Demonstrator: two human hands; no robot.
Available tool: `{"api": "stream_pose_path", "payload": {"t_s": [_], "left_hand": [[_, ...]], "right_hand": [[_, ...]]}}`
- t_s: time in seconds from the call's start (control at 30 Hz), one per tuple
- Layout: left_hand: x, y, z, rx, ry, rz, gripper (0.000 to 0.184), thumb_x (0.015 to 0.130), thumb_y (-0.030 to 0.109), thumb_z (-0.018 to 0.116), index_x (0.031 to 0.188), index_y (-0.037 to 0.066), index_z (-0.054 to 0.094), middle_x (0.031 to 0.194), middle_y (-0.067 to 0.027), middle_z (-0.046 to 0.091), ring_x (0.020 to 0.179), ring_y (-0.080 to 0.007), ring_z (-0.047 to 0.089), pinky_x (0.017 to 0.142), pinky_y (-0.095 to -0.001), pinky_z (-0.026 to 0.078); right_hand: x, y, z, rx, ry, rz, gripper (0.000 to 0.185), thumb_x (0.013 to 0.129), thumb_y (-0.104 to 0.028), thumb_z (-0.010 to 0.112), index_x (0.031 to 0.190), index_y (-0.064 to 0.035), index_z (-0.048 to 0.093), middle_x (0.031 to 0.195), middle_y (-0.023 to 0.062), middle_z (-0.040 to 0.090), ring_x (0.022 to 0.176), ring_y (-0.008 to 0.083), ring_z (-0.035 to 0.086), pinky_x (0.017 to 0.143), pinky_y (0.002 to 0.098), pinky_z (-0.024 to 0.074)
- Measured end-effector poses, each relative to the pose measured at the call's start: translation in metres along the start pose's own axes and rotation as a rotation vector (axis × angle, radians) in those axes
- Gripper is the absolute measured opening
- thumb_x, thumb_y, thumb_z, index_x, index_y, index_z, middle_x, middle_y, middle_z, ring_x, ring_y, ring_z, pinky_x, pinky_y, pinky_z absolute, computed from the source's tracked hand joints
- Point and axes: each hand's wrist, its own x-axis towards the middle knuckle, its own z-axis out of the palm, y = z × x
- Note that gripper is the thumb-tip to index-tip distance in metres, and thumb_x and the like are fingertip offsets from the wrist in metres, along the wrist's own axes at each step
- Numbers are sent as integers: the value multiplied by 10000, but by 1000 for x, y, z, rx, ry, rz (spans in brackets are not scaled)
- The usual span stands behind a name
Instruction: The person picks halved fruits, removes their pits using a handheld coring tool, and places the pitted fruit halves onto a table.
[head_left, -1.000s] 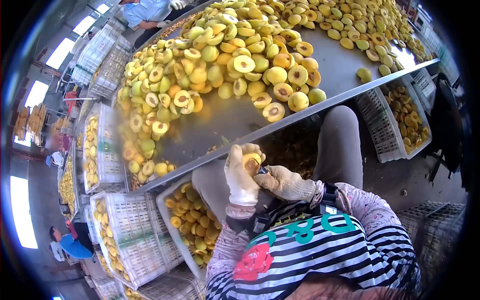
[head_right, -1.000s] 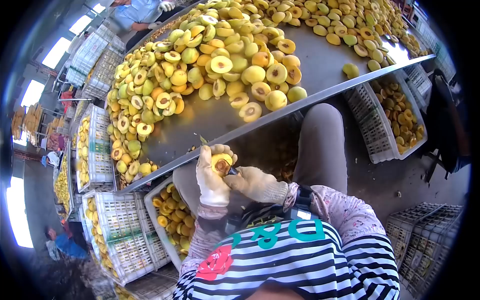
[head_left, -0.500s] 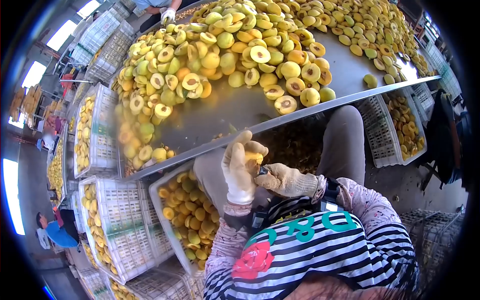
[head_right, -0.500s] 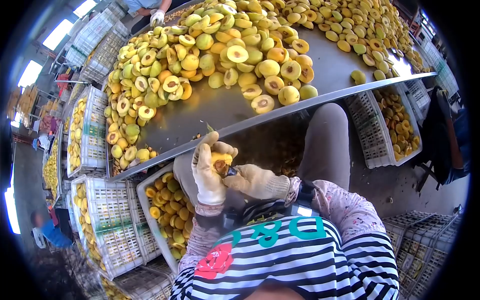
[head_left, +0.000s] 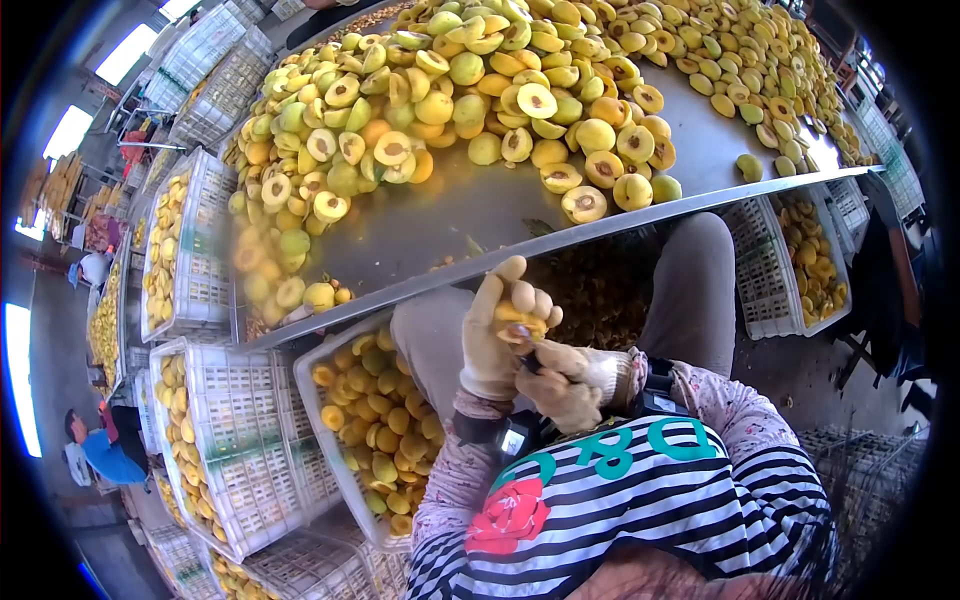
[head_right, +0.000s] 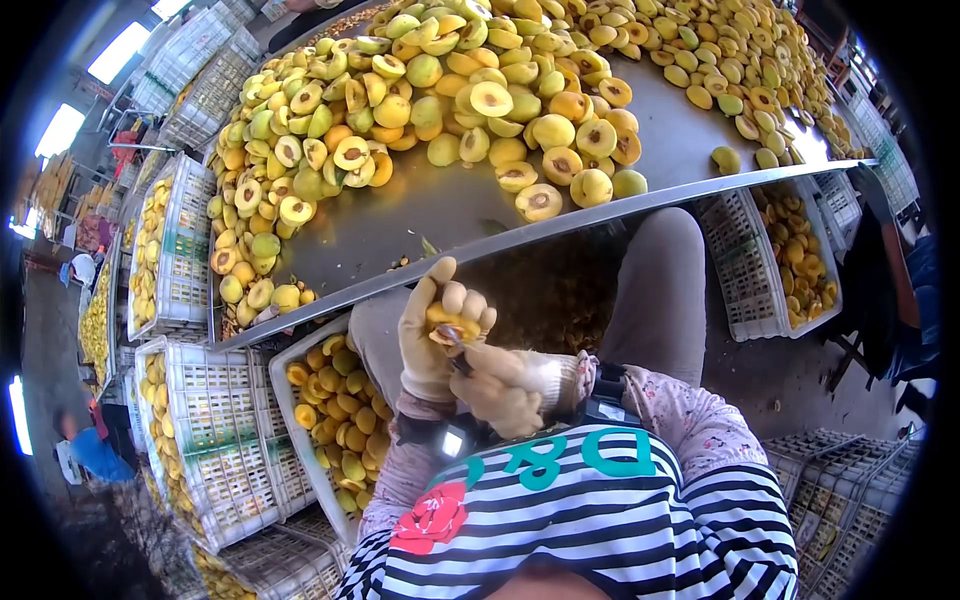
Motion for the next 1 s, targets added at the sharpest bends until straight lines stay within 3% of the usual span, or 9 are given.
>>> {"api": "stream_pose_path", "payload": {"t_s": [0.1, 0.17, 0.37, 0.43, 0.5, 0.57, 0.7, 0.9, 1.0], "left_hand": [[-2, 4, -15, -132, 249, 63, 268, 1056, 217, 454, 1166, 55, 637, 801, -5, 594, 761, -196, 530, 751, -380, 481], [-14, 23, -15, -47, 379, 183, 254, 1045, 189, 470, 1160, 31, 632, 827, -40, 623, 796, -213, 581, 797, -388, 516], [-122, 86, -142, 1649, 933, 931, 426, 1012, 284, 521, 1246, -61, 604, 1051, -212, 693, 941, -319, 667, 855, -395, 540], [-202, 83, -261, 2576, 1172, 278, 636, 911, 385, 650, 1353, -48, 503, 1219, -255, 615, 1116, -411, 580, 989, -468, 473], [-228, 88, -297, 2389, 1395, -327, 583, 851, 300, 688, 1302, -29, 523, 1352, -275, 495, 1187, -449, 516, 1018, -500, 431], [-182, 99, -208, 2386, 1351, -99, 446, 859, 232, 678, 1225, -1, 576, 1263, -235, 564, 1170, -415, 537, 986, -508, 450], [-41, 81, -36, 2005, 450, 720, 288, 903, 140, 667, 1140, -20, 633, 1042, -186, 639, 945, -377, 621, 861, -448, 521], [141, -13, 52, 2422, 111, -122, 488, 921, 415, 651, 1240, 46, 641, 1156, -194, 682, 1088, -377, 650, 927, -439, 514], [177, -49, 22, 2410, -12, 191, 433, 867, 338, 736, 1151, 38, 606, 1083, -188, 689, 979, -358, 679, 883, -425, 530]], "right_hand": [[-4, -4, -6, 64, -213, -49, 560, 964, -641, 517, 801, -105, 509, 540, -42, 396, 416, 78, 352, 392, 235, 316], [-4, 5, -22, 120, 119, -35, 549, 974, -669, 463, 822, -142, 506, 557, -42, 394, 414, 80, 343, 397, 253, 308], [-3, -4, -3, -95, 657, -130, 521, 1032, -613, 387, 820, -147, 486, 572, -32, 359, 426, 91, 308, 413, 270, 273], [-2, -9, 7, -144, 755, -127, 494, 1063, -553, 371, 824, -138, 491, 574, -25, 361, 429, 88, 308, 413, 270, 274], [-7, -4, -2, -124, 718, -182, 456, 1070, -511, 395, 830, -136, 496, 585, -12, 384, 430, 91, 309, 416, 266, 267], [-13, -6, -9, -142, 697, -224, 456, 1063, -520, 409, 834, -135, 496, 584, -9, 399, 434, 94, 319, 425, 271, 282], [-24, -9, -16, -31, 779, -328, 449, 1050, -541, 425, 832, -156, 499, 579, -22, 408, 439, 102, 338, 442, 283, 310], [-84, -18, -30, 120, 657, -593, 431, 1034, -557, 454, 824, -183, 500, 580, -36, 432, 438, 115, 383, 453, 292, 331], [-110, -21, -6, -10, 683, -725, 403, 1031, -523, 485, 825, -177, 505, 587, -33, 451, 439, 118, 394, 458, 296, 336]]}}
